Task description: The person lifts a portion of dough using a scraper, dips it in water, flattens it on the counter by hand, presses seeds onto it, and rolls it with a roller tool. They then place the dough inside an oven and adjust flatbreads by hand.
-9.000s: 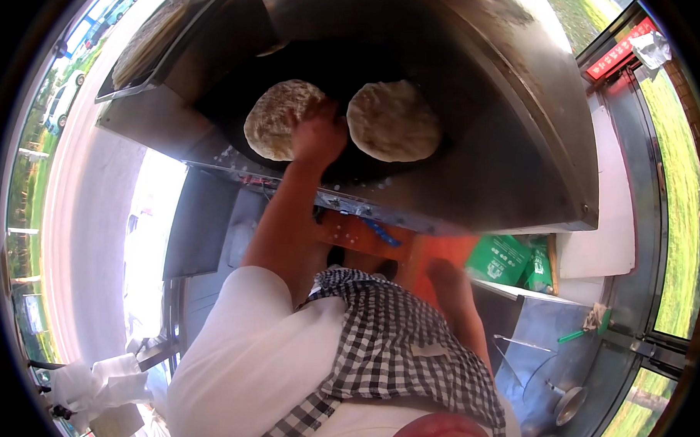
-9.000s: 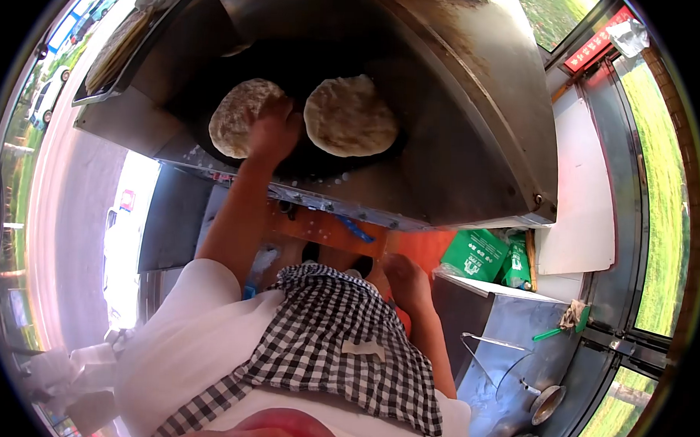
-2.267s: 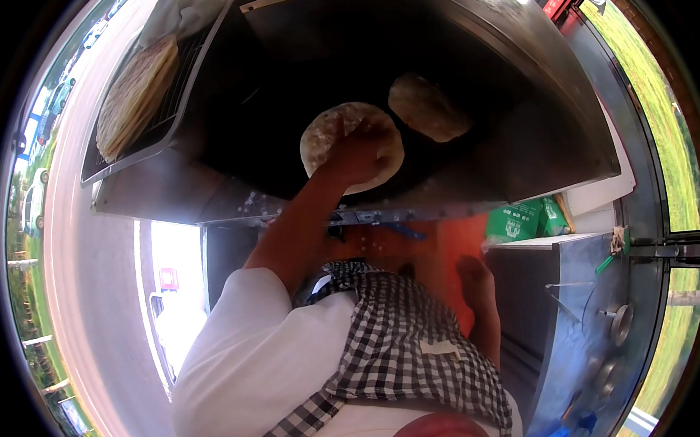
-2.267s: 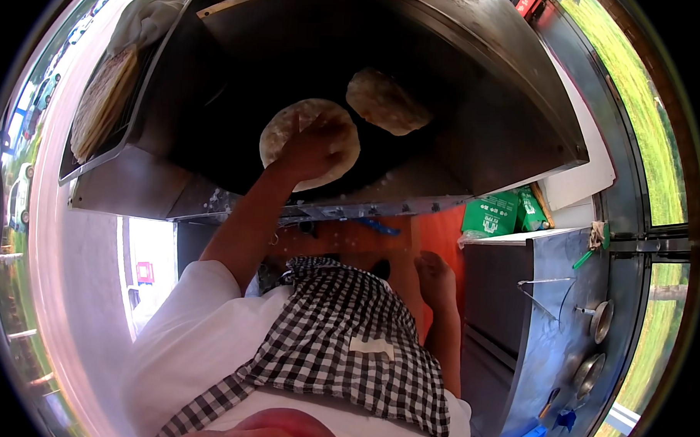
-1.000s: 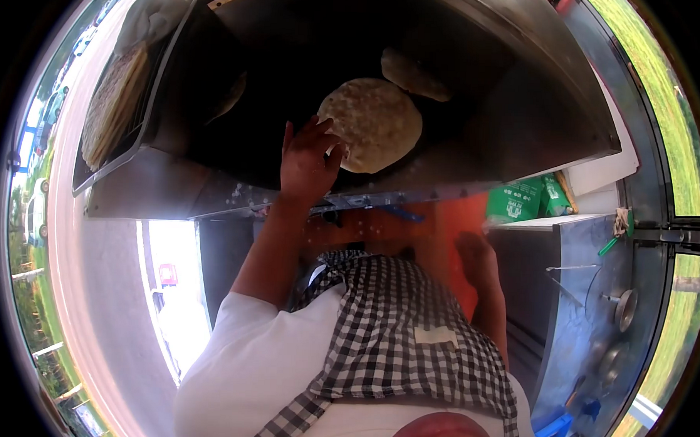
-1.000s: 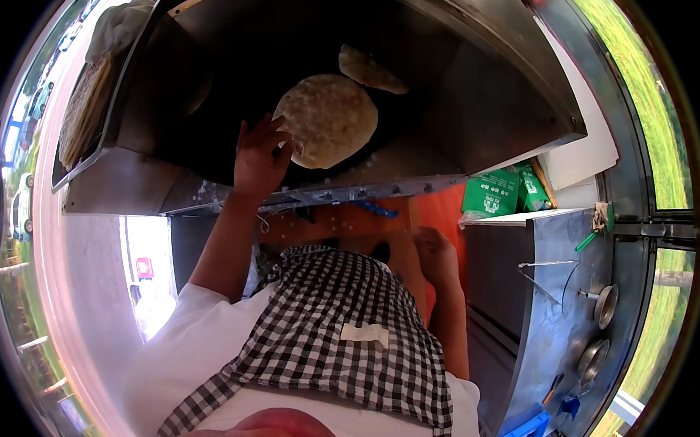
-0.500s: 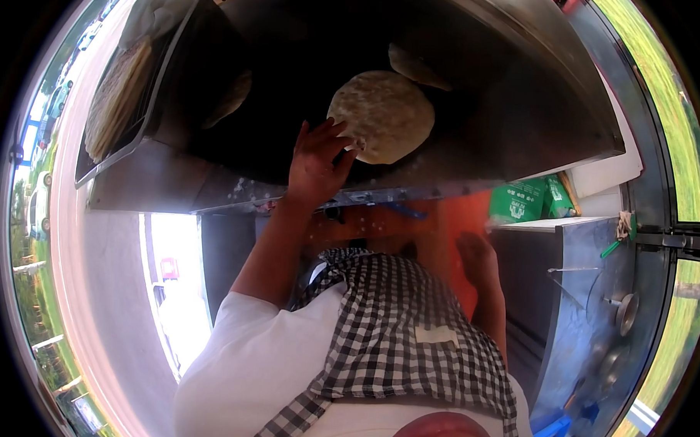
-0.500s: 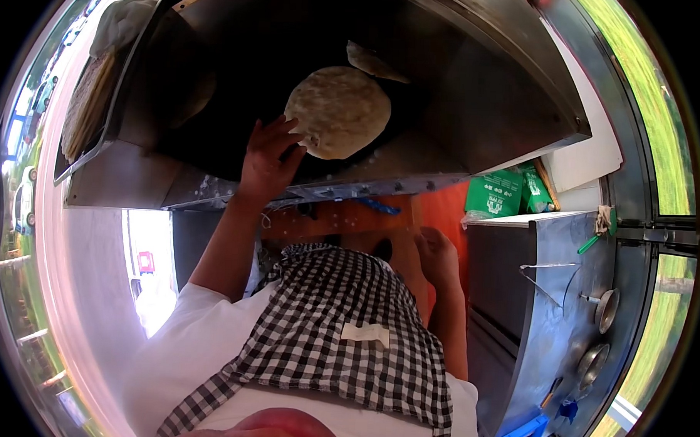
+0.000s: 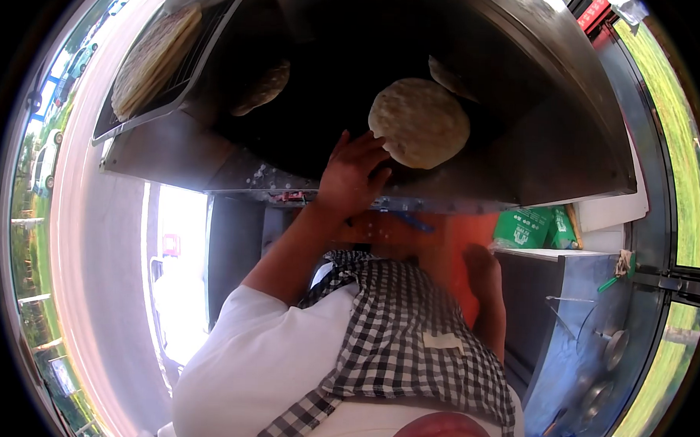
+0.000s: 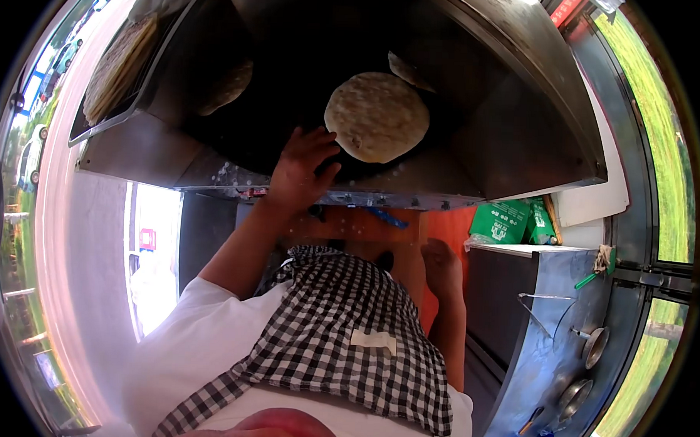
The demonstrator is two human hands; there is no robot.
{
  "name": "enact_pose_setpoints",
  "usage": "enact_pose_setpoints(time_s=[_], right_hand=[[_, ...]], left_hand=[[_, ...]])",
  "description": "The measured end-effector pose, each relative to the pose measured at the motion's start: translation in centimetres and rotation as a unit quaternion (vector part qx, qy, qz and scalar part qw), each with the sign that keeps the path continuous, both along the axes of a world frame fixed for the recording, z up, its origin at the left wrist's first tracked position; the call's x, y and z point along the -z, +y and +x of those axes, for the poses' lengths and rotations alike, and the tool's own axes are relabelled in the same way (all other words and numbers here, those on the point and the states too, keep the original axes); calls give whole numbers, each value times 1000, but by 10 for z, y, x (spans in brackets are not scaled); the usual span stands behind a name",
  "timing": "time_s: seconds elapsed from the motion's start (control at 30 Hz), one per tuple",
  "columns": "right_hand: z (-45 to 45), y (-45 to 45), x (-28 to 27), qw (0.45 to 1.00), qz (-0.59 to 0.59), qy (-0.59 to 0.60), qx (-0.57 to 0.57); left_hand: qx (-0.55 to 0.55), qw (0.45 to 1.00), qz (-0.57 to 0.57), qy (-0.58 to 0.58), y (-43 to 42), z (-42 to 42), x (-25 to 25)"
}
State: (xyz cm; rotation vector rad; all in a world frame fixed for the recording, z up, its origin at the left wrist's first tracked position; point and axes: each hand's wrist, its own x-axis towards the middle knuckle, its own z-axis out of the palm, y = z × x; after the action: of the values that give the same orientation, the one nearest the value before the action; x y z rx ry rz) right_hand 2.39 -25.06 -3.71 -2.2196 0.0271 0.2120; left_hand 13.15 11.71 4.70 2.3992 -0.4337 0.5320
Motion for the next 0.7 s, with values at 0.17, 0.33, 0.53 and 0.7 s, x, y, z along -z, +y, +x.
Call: enact_pose_setpoints(time_s=[0.17, 0.33, 0.53, 0.7], right_hand=[[0, 8, -12, 1000, 11, 20, 20], [-2, 14, -19, 999, 8, 17, 27], [-4, 19, -30, 999, -30, 12, 21], [-11, 19, -21, 999, -24, 3, 29]], left_hand=[[-50, 998, 10, -23, 20, 2, 9], [-118, 993, 14, -24, 50, 20, 2], [-219, 974, 58, 3, 94, 55, 17], [-272, 955, 115, 39, 130, 93, 30]])
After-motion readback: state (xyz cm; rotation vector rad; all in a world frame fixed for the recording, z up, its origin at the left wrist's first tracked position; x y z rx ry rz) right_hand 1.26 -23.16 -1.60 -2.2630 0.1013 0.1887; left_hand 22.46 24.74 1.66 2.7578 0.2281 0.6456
